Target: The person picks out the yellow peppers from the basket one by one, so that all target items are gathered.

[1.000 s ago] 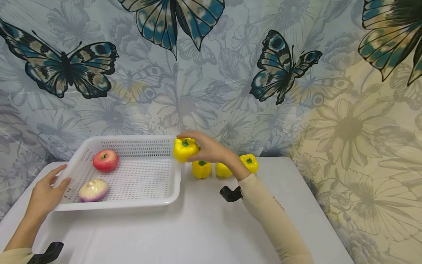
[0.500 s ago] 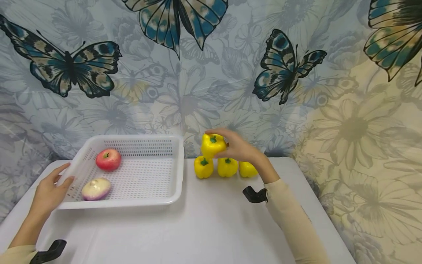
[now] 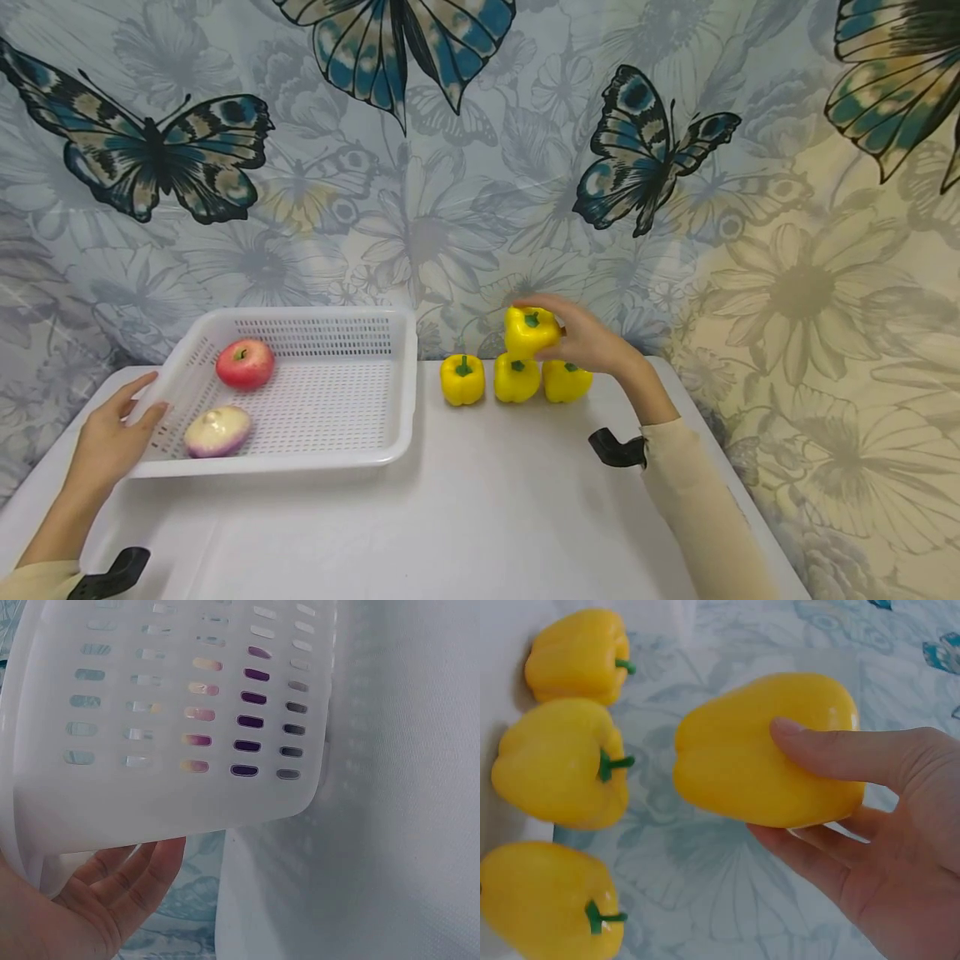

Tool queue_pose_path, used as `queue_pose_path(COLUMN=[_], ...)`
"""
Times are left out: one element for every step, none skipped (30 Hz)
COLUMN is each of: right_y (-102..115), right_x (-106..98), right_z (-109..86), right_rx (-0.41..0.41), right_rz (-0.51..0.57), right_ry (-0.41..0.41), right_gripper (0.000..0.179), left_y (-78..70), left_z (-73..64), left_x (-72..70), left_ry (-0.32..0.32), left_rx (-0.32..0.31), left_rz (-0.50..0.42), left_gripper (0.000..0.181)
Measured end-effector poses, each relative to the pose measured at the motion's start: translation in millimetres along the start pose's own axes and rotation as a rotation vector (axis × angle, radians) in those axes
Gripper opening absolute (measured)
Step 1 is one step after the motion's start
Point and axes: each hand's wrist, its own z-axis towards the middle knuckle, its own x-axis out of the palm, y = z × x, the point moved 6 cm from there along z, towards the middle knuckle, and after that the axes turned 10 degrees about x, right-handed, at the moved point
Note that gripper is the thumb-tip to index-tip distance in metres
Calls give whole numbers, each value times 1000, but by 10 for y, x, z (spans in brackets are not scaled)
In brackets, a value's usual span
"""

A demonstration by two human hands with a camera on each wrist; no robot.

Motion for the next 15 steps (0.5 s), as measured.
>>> queue_pose_path(right_y=[-29, -54, -78, -101, -128, -155, -184, -212, -245, -275, -303, -329, -353, -375, -397], right_x=[-19, -39, -59, -81, -104, -130, -156, -182, -207, -233, -256, -274, -288, -298, -306], right_z=[-21, -44, -71, -100, -130, -160, -190, -218, -244, -269, -292, -311, -328, -343, -358], right_rx=[3, 6, 12, 18, 28, 41, 56, 71, 89, 103, 115, 123, 129, 130, 131], right_rz=[3, 5, 8, 8, 10, 9, 7, 5, 4, -2, -1, -3, -7, -12, -15], right_ry=[-4, -8, -10, -12, -14, -19, -23, -26, -30, -36, -40, -45, -48, -51, -54], right_gripper=[70, 70, 69, 69, 69, 69, 69, 69, 70, 70, 71, 71, 71, 72, 72], left_y=[1, 3, 5, 5, 5, 5, 5, 5, 5, 6, 8, 10, 10, 9, 9], left_z=[-2, -3, -4, -3, -2, -1, 2, 4, 5, 5, 5, 5, 6, 4, 3], left_x=[2, 4, 7, 9, 10, 11, 12, 12, 12, 12, 13, 12, 11, 9, 8], left_ry=[2, 3, 5, 5, 6, 5, 5, 5, 4, 4, 4, 5, 4, 3, 4], left_rx=[-3, -5, -7, -7, -6, -5, -4, -2, -1, -2, -4, -6, -7, -8, -9], left_rz=[-1, -3, -5, -6, -5, -5, -5, -3, -2, 0, 0, 1, 2, 3, 2], left_gripper=[55, 55, 55, 55, 55, 55, 55, 55, 55, 55, 55, 56, 56, 55, 55])
